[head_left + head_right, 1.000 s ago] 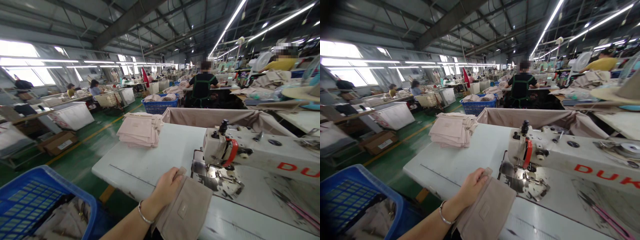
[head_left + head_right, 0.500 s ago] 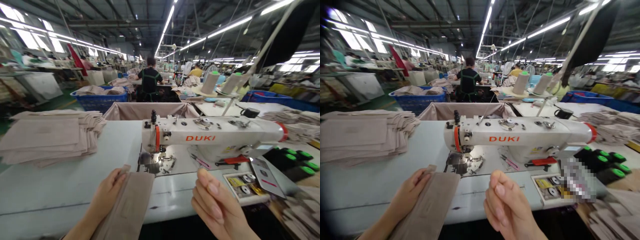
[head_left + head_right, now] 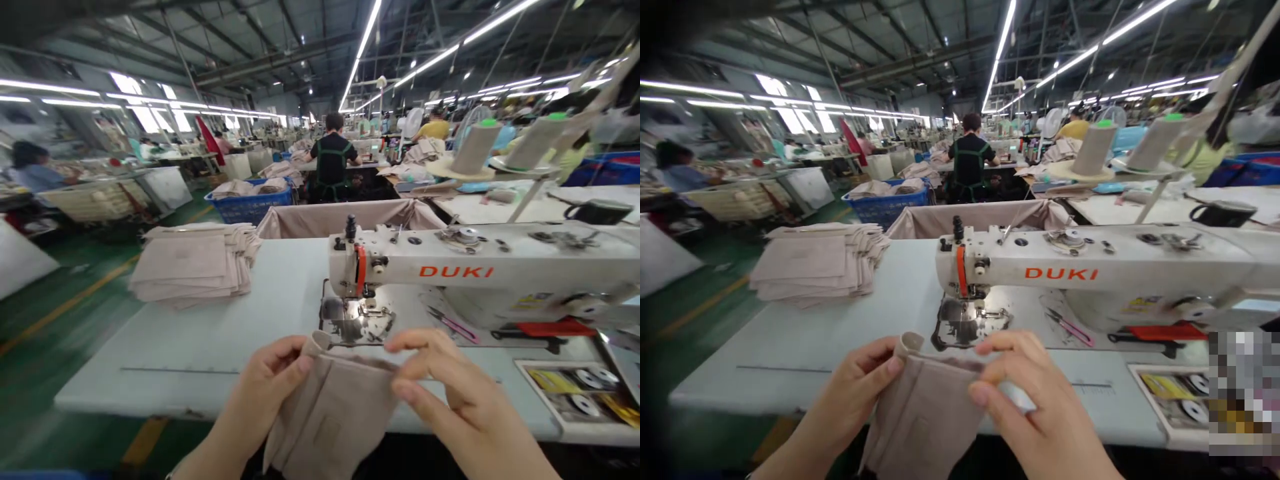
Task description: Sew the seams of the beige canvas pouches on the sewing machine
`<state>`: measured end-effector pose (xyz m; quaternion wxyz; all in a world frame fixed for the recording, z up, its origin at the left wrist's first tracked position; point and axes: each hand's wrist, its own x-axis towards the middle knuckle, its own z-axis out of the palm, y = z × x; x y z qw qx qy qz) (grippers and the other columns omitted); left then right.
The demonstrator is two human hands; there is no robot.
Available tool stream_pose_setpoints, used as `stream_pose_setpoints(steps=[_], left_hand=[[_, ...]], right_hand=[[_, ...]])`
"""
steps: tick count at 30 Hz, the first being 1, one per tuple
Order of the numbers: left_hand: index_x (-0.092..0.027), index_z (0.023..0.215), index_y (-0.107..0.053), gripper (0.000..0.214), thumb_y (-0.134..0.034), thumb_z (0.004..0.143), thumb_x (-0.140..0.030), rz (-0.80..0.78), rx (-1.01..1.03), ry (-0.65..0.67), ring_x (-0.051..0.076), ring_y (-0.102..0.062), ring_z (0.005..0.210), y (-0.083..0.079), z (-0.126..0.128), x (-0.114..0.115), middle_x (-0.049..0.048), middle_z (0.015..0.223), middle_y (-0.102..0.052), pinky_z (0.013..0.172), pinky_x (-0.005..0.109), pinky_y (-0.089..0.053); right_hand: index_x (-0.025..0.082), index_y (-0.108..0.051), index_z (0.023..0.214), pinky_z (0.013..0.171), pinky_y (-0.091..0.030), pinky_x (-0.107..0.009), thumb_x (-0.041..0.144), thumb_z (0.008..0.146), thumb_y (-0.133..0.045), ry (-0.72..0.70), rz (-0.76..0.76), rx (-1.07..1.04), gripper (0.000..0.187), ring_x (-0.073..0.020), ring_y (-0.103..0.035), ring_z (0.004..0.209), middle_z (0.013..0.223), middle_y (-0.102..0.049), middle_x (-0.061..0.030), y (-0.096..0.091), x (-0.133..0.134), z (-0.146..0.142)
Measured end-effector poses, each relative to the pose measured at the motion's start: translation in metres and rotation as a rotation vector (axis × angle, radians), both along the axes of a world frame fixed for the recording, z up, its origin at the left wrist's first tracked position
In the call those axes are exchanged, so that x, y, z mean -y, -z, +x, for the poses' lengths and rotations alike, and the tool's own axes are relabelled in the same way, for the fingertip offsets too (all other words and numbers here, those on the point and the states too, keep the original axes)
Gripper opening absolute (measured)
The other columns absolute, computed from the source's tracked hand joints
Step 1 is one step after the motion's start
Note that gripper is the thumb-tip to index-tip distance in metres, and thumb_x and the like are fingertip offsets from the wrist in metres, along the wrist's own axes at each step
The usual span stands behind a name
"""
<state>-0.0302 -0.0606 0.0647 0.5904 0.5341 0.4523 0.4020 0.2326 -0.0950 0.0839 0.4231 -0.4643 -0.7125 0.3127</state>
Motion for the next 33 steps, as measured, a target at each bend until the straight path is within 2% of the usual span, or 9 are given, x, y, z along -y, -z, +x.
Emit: stream_pose_setpoints(steps=[1, 3, 6, 9, 13, 17, 23, 33], left_hand=[[-0.016, 0.099, -0.070, 0.032, -0.071, 0.081, -0.043, 0.014, 0.037, -0.004, 0.020, -0.058, 0.086, -0.006, 0.005, 0.004, 0.0051, 0.089, -0.066, 0.075, 0.024, -0.043], [-0.015, 0.094, -0.071, 0.029, -0.073, 0.079, -0.039, 0.051, 0.081, -0.015, 0.018, -0.056, 0.082, -0.013, 0.011, 0.008, 0.0053, 0.086, -0.064, 0.072, 0.023, -0.043], [-0.014, 0.088, -0.071, 0.023, -0.076, 0.077, -0.033, 0.067, 0.134, -0.023, 0.015, -0.053, 0.075, -0.016, 0.016, 0.012, 0.0043, 0.081, -0.061, 0.067, 0.021, -0.042], [-0.014, 0.088, -0.069, 0.026, -0.079, 0.073, -0.032, 0.000, 0.214, -0.052, 0.014, -0.053, 0.073, -0.013, 0.018, 0.013, 0.0042, 0.079, -0.060, 0.066, 0.021, -0.042], [-0.013, 0.089, -0.068, 0.035, -0.083, 0.067, -0.036, -0.101, 0.266, -0.137, 0.015, -0.054, 0.071, -0.009, 0.020, 0.014, 0.0052, 0.078, -0.061, 0.065, 0.022, -0.044], [-0.015, 0.084, -0.067, 0.032, -0.084, 0.065, -0.034, -0.126, 0.268, -0.195, 0.014, -0.053, 0.069, -0.009, 0.022, 0.013, 0.0035, 0.076, -0.062, 0.063, 0.021, -0.044], [-0.014, 0.083, -0.067, 0.030, -0.084, 0.065, -0.030, -0.149, 0.302, -0.205, 0.012, -0.054, 0.068, -0.010, 0.022, 0.014, 0.0027, 0.076, -0.063, 0.063, 0.020, -0.045], [-0.015, 0.077, -0.062, 0.033, -0.083, 0.064, -0.036, -0.179, 0.243, -0.198, 0.014, -0.051, 0.065, -0.010, 0.023, 0.014, 0.0024, 0.072, -0.058, 0.060, 0.022, -0.042]], right_hand=[[0.026, -0.063, 0.087, 0.093, -0.042, -0.034, 0.027, 0.090, -0.060, 0.002, 0.034, 0.077, 0.005, -0.0212, -0.052, 0.113, 0.119, -0.059, -0.0045, -0.004, -0.003, -0.006], [0.028, -0.062, 0.094, 0.097, -0.042, -0.036, 0.027, 0.089, -0.059, -0.017, 0.032, 0.153, 0.007, -0.0214, -0.048, 0.120, 0.129, -0.053, -0.0030, -0.009, -0.008, -0.018], [0.027, -0.059, 0.085, 0.090, -0.046, -0.033, 0.027, 0.088, -0.058, -0.046, -0.034, 0.181, 0.004, -0.0205, -0.055, 0.111, 0.120, -0.059, -0.0022, -0.012, -0.013, -0.030], [0.025, -0.055, 0.078, 0.081, -0.048, -0.029, 0.024, 0.086, -0.059, -0.041, -0.046, 0.167, 0.009, -0.0186, -0.058, 0.100, 0.112, -0.061, -0.0013, -0.013, -0.013, -0.032], [0.024, -0.052, 0.076, 0.072, -0.045, -0.027, 0.021, 0.085, -0.058, -0.055, -0.081, 0.178, 0.011, -0.0156, -0.058, 0.087, 0.104, -0.062, 0.0004, -0.015, -0.015, -0.031], [0.024, -0.055, 0.076, 0.063, -0.042, -0.027, 0.027, 0.087, -0.058, -0.060, -0.168, 0.246, 0.012, -0.0153, -0.056, 0.073, 0.081, -0.062, 0.0023, -0.015, -0.018, -0.031], [0.023, -0.054, 0.071, 0.062, -0.040, -0.026, 0.027, 0.089, -0.055, -0.089, -0.197, 0.170, 0.019, -0.0134, -0.056, 0.070, 0.078, -0.063, 0.0030, -0.015, -0.017, -0.031], [0.022, -0.051, 0.069, 0.055, -0.037, -0.025, 0.029, 0.088, -0.053, -0.102, -0.247, 0.203, 0.020, -0.0133, -0.050, 0.061, 0.066, -0.055, 0.0035, -0.015, -0.017, -0.032]])
